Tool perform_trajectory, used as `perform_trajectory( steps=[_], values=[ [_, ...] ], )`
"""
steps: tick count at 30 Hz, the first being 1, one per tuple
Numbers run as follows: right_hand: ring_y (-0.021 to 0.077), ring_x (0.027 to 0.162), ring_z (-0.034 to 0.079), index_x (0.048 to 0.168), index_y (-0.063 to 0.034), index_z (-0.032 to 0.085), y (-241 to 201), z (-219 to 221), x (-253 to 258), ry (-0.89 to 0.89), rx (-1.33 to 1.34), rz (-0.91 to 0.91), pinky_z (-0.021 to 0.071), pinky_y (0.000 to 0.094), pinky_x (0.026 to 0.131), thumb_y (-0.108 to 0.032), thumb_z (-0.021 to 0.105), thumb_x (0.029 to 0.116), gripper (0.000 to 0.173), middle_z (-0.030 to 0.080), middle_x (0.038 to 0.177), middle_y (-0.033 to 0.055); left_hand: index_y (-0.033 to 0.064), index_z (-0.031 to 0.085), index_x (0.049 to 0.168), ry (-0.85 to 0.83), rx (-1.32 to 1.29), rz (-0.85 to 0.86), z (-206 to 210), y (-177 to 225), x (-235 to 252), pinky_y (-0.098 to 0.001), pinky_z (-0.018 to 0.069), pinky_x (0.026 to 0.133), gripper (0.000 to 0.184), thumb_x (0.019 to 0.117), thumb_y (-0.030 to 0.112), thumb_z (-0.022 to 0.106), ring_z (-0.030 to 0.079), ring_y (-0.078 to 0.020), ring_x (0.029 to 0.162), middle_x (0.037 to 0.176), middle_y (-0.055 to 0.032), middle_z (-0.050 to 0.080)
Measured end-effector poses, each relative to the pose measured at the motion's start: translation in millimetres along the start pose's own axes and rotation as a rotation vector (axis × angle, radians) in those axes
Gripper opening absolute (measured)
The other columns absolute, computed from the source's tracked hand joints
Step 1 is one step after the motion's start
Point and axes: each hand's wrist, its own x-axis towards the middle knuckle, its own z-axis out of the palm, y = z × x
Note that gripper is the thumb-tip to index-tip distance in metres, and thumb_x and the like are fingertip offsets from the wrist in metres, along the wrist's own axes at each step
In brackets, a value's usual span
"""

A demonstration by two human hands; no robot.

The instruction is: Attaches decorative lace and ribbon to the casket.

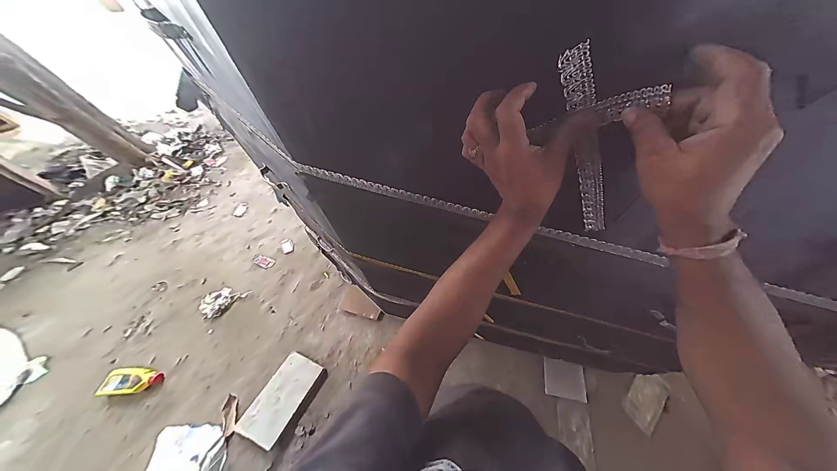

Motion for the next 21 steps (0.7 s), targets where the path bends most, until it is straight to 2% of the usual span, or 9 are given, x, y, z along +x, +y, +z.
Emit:
perform_trajectory(
  steps=[3,10,15,18,21],
  values=[
    [0.0197,0.077,0.071,0.14,0.0005,0.05,-4.2,4.8,-0.8,0.098,-0.056,0.08,0.0592,0.038,0.069,-0.025,0.075,0.0911,0.061,0.072,0.096,0.0133,0.0153,0.069,0.119,-0.003,-0.001,-0.038,-0.9,3.6,-0.1,-0.0547,0.0381,0.099,0.07,0.0663,0.055,0.09,0.05,-0.0365,0.122,0.13,-0.0189,0.056],
    [0.014,0.082,0.067,0.15,0.0021,0.035,-8.3,3.7,1.6,0.151,-0.027,0.266,0.0575,0.0307,0.075,-0.034,0.085,0.0817,0.092,0.066,0.106,0.0127,0.0158,0.069,0.117,-0.05,0.015,-0.01,-11.3,-5.9,7.7,-0.0537,0.0402,0.095,0.07,0.0644,0.056,0.091,0.052,-0.0342,0.115,0.123,-0.0156,0.058],
    [0.0127,0.084,0.066,0.151,0.0023,0.033,-5.0,6.9,-0.8,0.162,-0.061,0.301,0.0559,0.0308,0.079,-0.039,0.082,0.0837,0.093,0.066,0.107,0.0118,0.0122,0.071,0.115,-0.067,-0.043,-0.031,-22.8,-26.5,12.6,-0.0534,0.0421,0.095,0.061,0.0674,0.044,0.093,0.053,-0.034,0.115,0.122,-0.0163,0.06],
    [0.0123,0.085,0.066,0.149,0.0016,0.035,-5.4,7.7,-1.4,0.158,-0.064,0.309,0.0557,0.0317,0.081,-0.04,0.081,0.0846,0.089,0.067,0.103,0.0086,0.0115,0.071,0.114,-0.081,-0.054,0.01,-25.3,-33.8,15.2,-0.0515,0.0429,0.094,0.06,0.0674,0.043,0.094,0.054,-0.032,0.113,0.12,-0.0148,0.06],
    [0.012,0.083,0.066,0.151,0.0026,0.033,-6.6,6.9,-0.8,0.165,-0.026,0.3,0.0562,0.0305,0.078,-0.037,0.083,0.0833,0.092,0.067,0.104,0.01,0.0111,0.071,0.113,-0.077,-0.047,0.035,-25.1,-36.1,16.2,-0.0505,0.0439,0.093,0.06,0.068,0.044,0.093,0.055,-0.032,0.111,0.118,-0.0148,0.061]
  ],
)
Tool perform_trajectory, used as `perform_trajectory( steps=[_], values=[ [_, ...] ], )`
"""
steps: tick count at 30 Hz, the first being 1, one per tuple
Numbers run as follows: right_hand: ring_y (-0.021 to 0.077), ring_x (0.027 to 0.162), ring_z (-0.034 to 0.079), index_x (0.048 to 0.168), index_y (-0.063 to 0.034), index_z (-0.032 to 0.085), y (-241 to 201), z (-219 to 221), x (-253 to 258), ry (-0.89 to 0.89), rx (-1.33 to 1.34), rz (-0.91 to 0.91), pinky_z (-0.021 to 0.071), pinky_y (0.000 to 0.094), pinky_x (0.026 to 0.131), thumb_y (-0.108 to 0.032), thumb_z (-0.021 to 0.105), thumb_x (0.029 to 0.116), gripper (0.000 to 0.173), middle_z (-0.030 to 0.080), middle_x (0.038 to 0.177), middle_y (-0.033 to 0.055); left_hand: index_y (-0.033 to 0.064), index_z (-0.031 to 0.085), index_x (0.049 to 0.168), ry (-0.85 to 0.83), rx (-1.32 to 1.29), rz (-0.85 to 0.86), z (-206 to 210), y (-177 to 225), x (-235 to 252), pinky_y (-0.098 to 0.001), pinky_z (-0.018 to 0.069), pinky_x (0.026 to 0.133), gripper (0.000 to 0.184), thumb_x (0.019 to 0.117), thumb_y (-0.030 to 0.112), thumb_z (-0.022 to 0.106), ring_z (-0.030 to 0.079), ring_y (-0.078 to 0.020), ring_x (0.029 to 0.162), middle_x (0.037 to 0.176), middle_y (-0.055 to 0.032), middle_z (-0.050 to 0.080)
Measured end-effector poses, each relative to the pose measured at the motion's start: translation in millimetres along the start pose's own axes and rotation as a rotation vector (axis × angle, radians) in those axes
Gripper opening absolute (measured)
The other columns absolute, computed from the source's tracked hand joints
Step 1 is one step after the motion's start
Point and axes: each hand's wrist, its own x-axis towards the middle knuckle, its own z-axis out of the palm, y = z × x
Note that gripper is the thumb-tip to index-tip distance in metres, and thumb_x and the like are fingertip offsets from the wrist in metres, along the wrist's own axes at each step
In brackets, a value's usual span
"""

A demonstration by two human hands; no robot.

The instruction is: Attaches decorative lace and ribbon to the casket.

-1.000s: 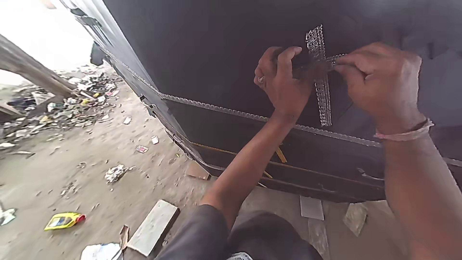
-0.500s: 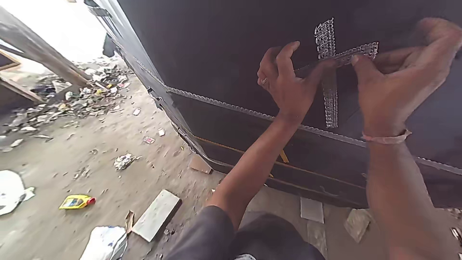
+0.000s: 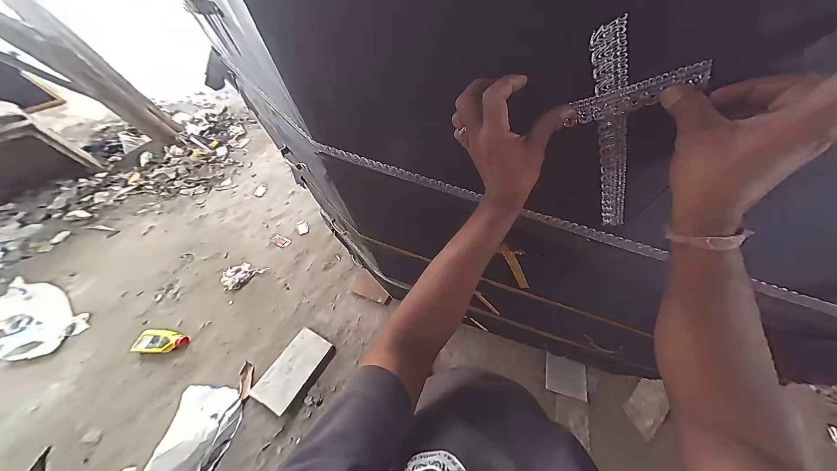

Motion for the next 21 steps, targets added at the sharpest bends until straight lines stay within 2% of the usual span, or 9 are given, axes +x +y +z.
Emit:
perform_trajectory(
  steps=[3,6,12,21],
  values=[
    [0.0106,0.077,0.065,0.151,0.0049,0.031,0.6,0.0,-1.3,0.024,0.063,-0.032,0.0568,0.0269,0.072,-0.028,0.085,0.0812,0.094,0.064,0.103,0.0118,0.0119,0.071,0.113,-0.007,0.007,0.023,-1.1,-2.2,-2.3,-0.0507,0.0448,0.095,0.061,0.0681,0.047,0.093,0.055,-0.033,0.113,0.12,-0.0163,0.061],
    [0.0122,0.075,0.065,0.15,0.0041,0.031,0.2,-0.5,-2.9,0.038,0.086,-0.038,0.0579,0.0287,0.069,-0.022,0.086,0.0797,0.093,0.064,0.1,0.0117,0.0108,0.07,0.114,-0.021,0.005,0.036,-2.6,-3.7,-3.5,-0.0523,0.0444,0.097,0.063,0.0679,0.047,0.093,0.055,-0.0346,0.115,0.121,-0.0179,0.061],
    [0.0143,0.074,0.066,0.15,0.0033,0.032,0.9,1.1,-2.6,0.052,0.082,-0.036,0.0583,0.0313,0.069,-0.023,0.087,0.0789,0.094,0.065,0.098,0.0123,0.0106,0.07,0.114,-0.014,0.016,0.048,-1.8,-5.1,-2.3,-0.0511,0.0449,0.095,0.062,0.0681,0.046,0.093,0.055,-0.0334,0.114,0.119,-0.0157,0.061],
    [0.0108,0.077,0.065,0.152,0.0064,0.027,2.0,2.1,-1.8,0.061,0.042,-0.033,0.0569,0.0272,0.072,-0.028,0.086,0.0793,0.1,0.064,0.103,0.0118,0.0106,0.071,0.112,0.021,0.056,0.125,-1.1,-16.6,-3.6,-0.0505,0.0441,0.094,0.062,0.0699,0.052,0.09,0.056,-0.0333,0.109,0.117,-0.0176,0.062]
  ],
)
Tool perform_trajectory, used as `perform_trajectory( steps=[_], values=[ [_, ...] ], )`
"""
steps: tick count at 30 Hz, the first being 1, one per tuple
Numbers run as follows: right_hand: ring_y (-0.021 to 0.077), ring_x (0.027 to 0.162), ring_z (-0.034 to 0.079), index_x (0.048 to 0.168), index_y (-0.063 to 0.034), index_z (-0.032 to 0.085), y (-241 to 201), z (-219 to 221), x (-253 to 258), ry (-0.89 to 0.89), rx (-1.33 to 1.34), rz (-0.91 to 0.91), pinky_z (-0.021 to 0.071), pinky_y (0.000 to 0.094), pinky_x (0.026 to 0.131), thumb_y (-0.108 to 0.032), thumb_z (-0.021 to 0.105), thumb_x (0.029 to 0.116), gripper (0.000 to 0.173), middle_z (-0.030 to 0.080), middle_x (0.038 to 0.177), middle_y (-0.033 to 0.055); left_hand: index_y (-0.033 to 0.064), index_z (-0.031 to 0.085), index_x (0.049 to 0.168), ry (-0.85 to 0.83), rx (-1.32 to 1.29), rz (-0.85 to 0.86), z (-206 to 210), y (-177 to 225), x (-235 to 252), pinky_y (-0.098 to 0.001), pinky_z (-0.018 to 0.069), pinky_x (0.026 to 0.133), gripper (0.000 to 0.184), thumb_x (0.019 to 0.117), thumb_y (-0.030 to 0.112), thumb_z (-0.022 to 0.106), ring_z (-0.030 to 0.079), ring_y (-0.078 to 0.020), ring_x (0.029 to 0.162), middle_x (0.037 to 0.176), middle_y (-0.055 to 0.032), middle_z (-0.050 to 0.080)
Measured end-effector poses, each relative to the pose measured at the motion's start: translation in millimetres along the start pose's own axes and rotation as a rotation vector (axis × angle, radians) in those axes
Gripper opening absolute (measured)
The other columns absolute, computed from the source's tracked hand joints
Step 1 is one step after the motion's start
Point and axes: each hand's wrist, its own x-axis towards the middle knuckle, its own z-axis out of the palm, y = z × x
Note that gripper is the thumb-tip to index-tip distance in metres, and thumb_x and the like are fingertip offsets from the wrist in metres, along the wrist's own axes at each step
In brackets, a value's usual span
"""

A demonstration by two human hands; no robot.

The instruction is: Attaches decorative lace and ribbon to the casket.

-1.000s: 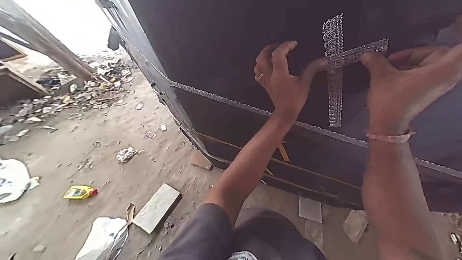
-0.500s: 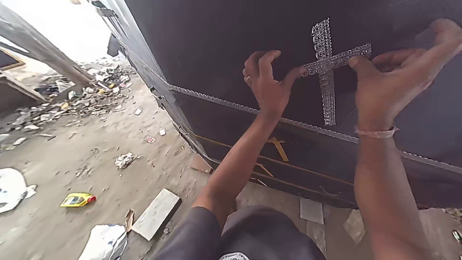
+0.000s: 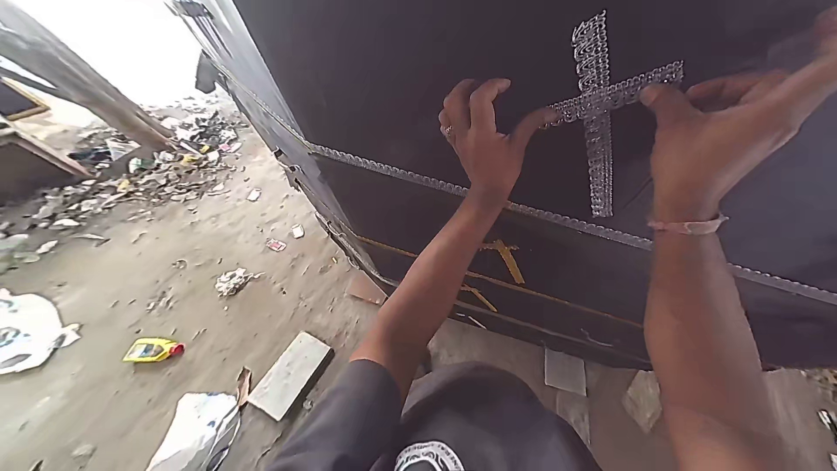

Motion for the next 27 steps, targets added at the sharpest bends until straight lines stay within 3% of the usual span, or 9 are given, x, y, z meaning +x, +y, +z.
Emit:
perform_trajectory(
  steps=[4,6,9,11,13,15,17,20,27],
  values=[
    [0.011,0.078,0.066,0.153,0.0057,0.026,-0.3,-0.4,0.8,-0.025,-0.014,0.01,0.0576,0.0278,0.073,-0.03,0.085,0.0802,0.1,0.065,0.103,0.0103,0.0093,0.07,0.115,-0.034,-0.024,-0.039,-6.2,1.8,2.8,-0.0527,0.0439,0.095,0.064,0.069,0.049,0.092,0.056,-0.0353,0.112,0.119,-0.0187,0.062],
    [0.0118,0.08,0.066,0.152,0.0057,0.026,-0.3,-1.2,0.8,-0.034,-0.012,0.013,0.0576,0.0288,0.074,-0.031,0.085,0.0805,0.1,0.065,0.104,0.011,0.0064,0.069,0.117,-0.059,-0.095,-0.073,-12.5,1.5,4.6,-0.0514,0.0452,0.095,0.058,0.0782,0.046,0.087,0.056,-0.0346,0.112,0.119,-0.0195,0.062],
    [0.0104,0.079,0.066,0.152,0.0056,0.027,0.8,-1.7,1.3,-0.037,-0.005,0.006,0.0574,0.0281,0.075,-0.033,0.085,0.0799,0.1,0.066,0.102,0.0101,0.0007,0.066,0.119,-0.01,-0.232,-0.183,-20.4,4.6,4.2,-0.0433,0.0478,0.095,0.033,0.0982,0.027,0.067,0.056,-0.0287,0.112,0.118,-0.0173,0.062],
    [0.0098,0.079,0.065,0.152,0.0048,0.027,0.1,-2.3,1.0,-0.039,0.006,0.01,0.0571,0.0274,0.074,-0.032,0.085,0.0799,0.1,0.065,0.103,0.0097,-0.0011,0.063,0.122,0.032,-0.268,-0.219,-21.7,11.8,0.3,-0.0417,0.0498,0.098,0.033,0.101,0.025,0.062,0.053,-0.0301,0.119,0.123,-0.0186,0.059],
    [0.0102,0.077,0.065,0.152,0.0058,0.027,0.6,-1.8,1.1,-0.028,0.04,0.001,0.0573,0.0267,0.072,-0.03,0.086,0.0784,0.101,0.065,0.104,0.0117,-0.0039,0.057,0.129,0.015,-0.256,-0.192,-19.5,24.6,-3.8,-0.0468,0.0452,0.106,0.054,0.0924,0.032,0.073,0.048,-0.0358,0.129,0.133,-0.0252,0.054],
    [0.0107,0.077,0.065,0.153,0.0041,0.026,-1.4,-2.1,0.6,-0.026,0.05,0.021,0.0576,0.0269,0.071,-0.027,0.088,0.077,0.103,0.064,0.105,0.0119,-0.0031,0.052,0.137,-0.012,-0.202,-0.166,-8.1,39.6,-4.6,-0.0565,0.0351,0.116,0.088,0.0732,0.044,0.09,0.04,-0.0442,0.139,0.143,-0.0315,0.047],
    [0.0126,0.077,0.065,0.153,0.0035,0.026,-2.1,-1.7,0.1,-0.013,0.055,0.019,0.0576,0.0288,0.071,-0.025,0.089,0.0753,0.104,0.063,0.104,0.0125,0.0017,0.051,0.142,-0.021,-0.119,-0.155,7.7,50.6,-3.6,-0.0625,0.0263,0.12,0.108,0.0589,0.056,0.094,0.033,-0.0488,0.145,0.149,-0.0319,0.043],
    [0.0139,0.073,0.065,0.151,0.0044,0.029,-1.8,-0.5,-0.1,0.018,0.075,-0.007,0.0578,0.0314,0.068,-0.02,0.09,0.0749,0.101,0.064,0.099,0.0123,0.0075,0.048,0.147,-0.058,-0.04,-0.18,19.5,58.1,-0.1,-0.0678,0.0142,0.122,0.114,0.057,0.063,0.092,0.025,-0.0505,0.149,0.154,-0.0303,0.038],
    [0.0136,0.069,0.064,0.15,0.0028,0.031,2.0,0.7,-0.4,0.058,0.073,-0.005,0.0573,0.0296,0.063,-0.019,0.092,0.0728,0.101,0.063,0.093,0.0102,0.0051,0.046,0.148,-0.024,-0.031,-0.207,24.6,59.4,0.4,-0.0642,0.0142,0.123,0.116,0.0578,0.061,0.092,0.026,-0.0484,0.149,0.154,-0.0296,0.039]
  ],
)
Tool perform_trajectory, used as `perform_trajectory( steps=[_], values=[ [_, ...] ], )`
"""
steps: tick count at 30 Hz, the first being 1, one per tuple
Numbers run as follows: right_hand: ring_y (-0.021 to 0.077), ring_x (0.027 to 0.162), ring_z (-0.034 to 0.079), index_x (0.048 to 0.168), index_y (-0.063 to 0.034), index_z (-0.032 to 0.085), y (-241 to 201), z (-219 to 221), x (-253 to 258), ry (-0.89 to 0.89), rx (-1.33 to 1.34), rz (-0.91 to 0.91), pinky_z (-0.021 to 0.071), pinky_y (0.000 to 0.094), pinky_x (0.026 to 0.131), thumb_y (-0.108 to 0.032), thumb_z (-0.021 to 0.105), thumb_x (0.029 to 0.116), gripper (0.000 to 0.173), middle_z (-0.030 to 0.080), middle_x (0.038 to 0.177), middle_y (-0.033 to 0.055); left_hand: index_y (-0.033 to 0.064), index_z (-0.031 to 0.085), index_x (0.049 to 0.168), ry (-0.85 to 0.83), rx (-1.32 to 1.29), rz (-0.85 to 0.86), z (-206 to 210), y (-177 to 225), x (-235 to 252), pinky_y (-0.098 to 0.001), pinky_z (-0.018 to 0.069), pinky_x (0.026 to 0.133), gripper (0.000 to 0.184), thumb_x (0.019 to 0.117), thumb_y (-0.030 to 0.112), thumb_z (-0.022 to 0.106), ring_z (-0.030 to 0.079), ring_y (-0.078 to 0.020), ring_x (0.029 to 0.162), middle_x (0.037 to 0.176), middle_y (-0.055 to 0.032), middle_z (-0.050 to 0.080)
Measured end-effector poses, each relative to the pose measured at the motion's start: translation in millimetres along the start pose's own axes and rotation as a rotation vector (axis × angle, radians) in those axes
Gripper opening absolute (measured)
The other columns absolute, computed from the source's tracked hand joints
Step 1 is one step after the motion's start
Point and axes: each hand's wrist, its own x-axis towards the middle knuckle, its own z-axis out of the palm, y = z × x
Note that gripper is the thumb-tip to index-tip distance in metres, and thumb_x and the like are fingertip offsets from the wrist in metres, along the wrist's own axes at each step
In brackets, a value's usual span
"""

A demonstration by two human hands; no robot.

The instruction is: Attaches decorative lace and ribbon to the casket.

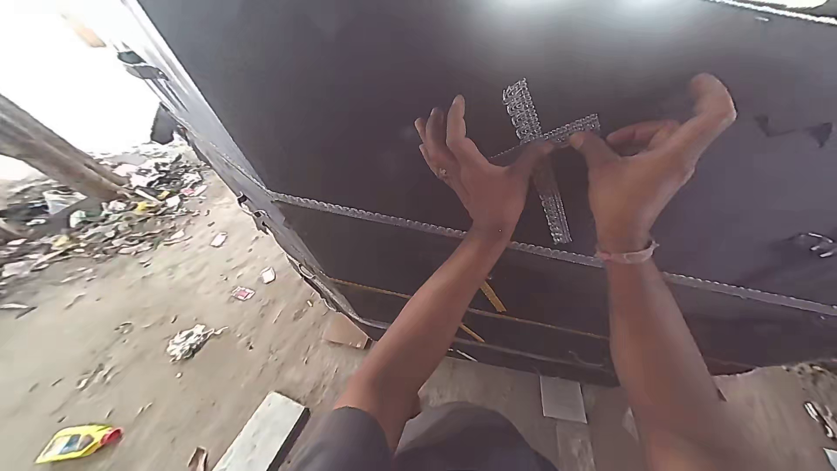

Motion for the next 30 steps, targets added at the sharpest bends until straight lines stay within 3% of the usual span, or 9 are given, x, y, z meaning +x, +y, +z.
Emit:
perform_trajectory(
  steps=[4,8,12,14,16,19,22,26,30],
  values=[
    [0.0131,0.068,0.064,0.151,0.0019,0.028,-1.3,-1.0,0.2,-0.009,0.011,0.012,0.0568,0.0287,0.063,-0.016,0.092,0.0725,0.103,0.062,0.091,0.0097,0.0121,0.028,0.16,-0.124,-0.008,-0.026,-10.7,7.3,-2.7,-0.0661,0.0139,0.122,0.115,0.0714,0.054,0.089,0.015,-0.0473,0.154,0.164,-0.0263,0.022],
    [0.0135,0.07,0.066,0.153,-0.0026,0.024,-4.2,-22.2,-3.7,-0.123,0.059,-0.015,0.0585,0.0288,0.062,-0.017,0.084,0.0851,0.091,0.063,0.096,0.0098,0.0094,0.022,0.162,-0.144,0.01,-0.014,-13.5,8.9,-2.0,-0.065,0.0113,0.124,0.119,0.0738,0.058,0.086,0.009,-0.0467,0.155,0.168,-0.0257,0.014],
    [0.0113,0.068,0.065,0.137,0.0042,0.048,-7.4,-85.9,47.9,0.064,-0.109,-0.343,0.0573,0.0257,0.058,-0.022,0.075,0.0941,0.057,0.065,0.09,0.0081,0.0036,0.023,0.161,-0.108,-0.037,0.011,-7.0,8.8,0.9,-0.0697,0.0093,0.122,0.126,0.069,0.06,0.087,0.009,-0.0557,0.152,0.164,-0.0347,0.014],
    [0.0185,0.075,0.066,0.131,0.0057,0.056,-5.5,-127.5,105.7,0.115,-0.344,-0.471,0.0571,0.0334,0.065,-0.035,0.071,0.0966,0.055,0.068,0.092,0.0139,-0.0013,0.024,0.16,-0.107,-0.096,-0.002,-5.1,9.7,3.0,-0.0718,0.0063,0.121,0.129,0.0667,0.06,0.088,0.007,-0.0607,0.15,0.163,-0.0399,0.013],
    [0.0332,0.101,0.068,0.138,0.0008,0.054,2.8,-159.3,167.6,-0.128,-0.557,-0.429,0.0561,0.0509,0.086,-0.059,0.062,0.0957,0.073,0.07,0.112,0.0206,-0.0046,0.027,0.158,-0.108,-0.104,-0.025,-4.9,8.4,4.4,-0.0724,0.006,0.121,0.131,0.0641,0.063,0.088,0.007,-0.0618,0.15,0.161,-0.0428,0.011],
    [0.0511,0.126,0.056,0.142,0.0025,0.054,39.2,-163.9,236.4,-0.652,-0.756,-0.279,0.0399,0.0707,0.104,-0.066,0.063,0.0907,0.086,0.061,0.132,0.0299,-0.0058,0.028,0.157,-0.11,-0.102,-0.042,-4.9,9.2,5.9,-0.0731,0.0058,0.12,0.132,0.063,0.068,0.085,0.003,-0.0639,0.149,0.16,-0.0452,0.008],
    [0.0414,0.112,0.063,0.127,0.0003,0.064,75.3,-148.3,266.1,-0.933,-0.81,-0.082,0.0462,0.0654,0.096,-0.06,0.058,0.0978,0.067,0.066,0.118,0.0263,-0.0036,0.029,0.157,-0.124,-0.104,-0.069,-5.6,10.8,7.6,-0.0736,0.0042,0.12,0.131,0.063,0.069,0.084,0.002,-0.0622,0.15,0.161,-0.0443,0.008],
    [0.0441,0.101,0.066,0.122,-0.0004,0.066,103.3,-147.7,286.7,-0.976,-0.898,-0.024,0.048,0.0689,0.089,-0.055,0.054,0.1027,0.059,0.069,0.105,0.0272,-0.0003,0.032,0.158,-0.115,-0.09,-0.073,-2.7,7.8,4.4,-0.0726,0.0019,0.122,0.128,0.065,0.073,0.081,0.004,-0.0606,0.151,0.162,-0.042,0.013],
    [0.0425,0.097,0.067,0.111,0.0013,0.071,113.2,-141.6,301.2,-0.962,-0.929,0.02,0.0494,0.0679,0.088,-0.047,0.066,0.0984,0.05,0.07,0.099,0.026,0.0025,0.04,0.155,-0.093,-0.084,-0.118,-1.8,9.6,4.6,-0.0722,0.0035,0.122,0.121,0.0633,0.068,0.085,0.008,-0.0589,0.152,0.162,-0.0394,0.016]
  ],
)
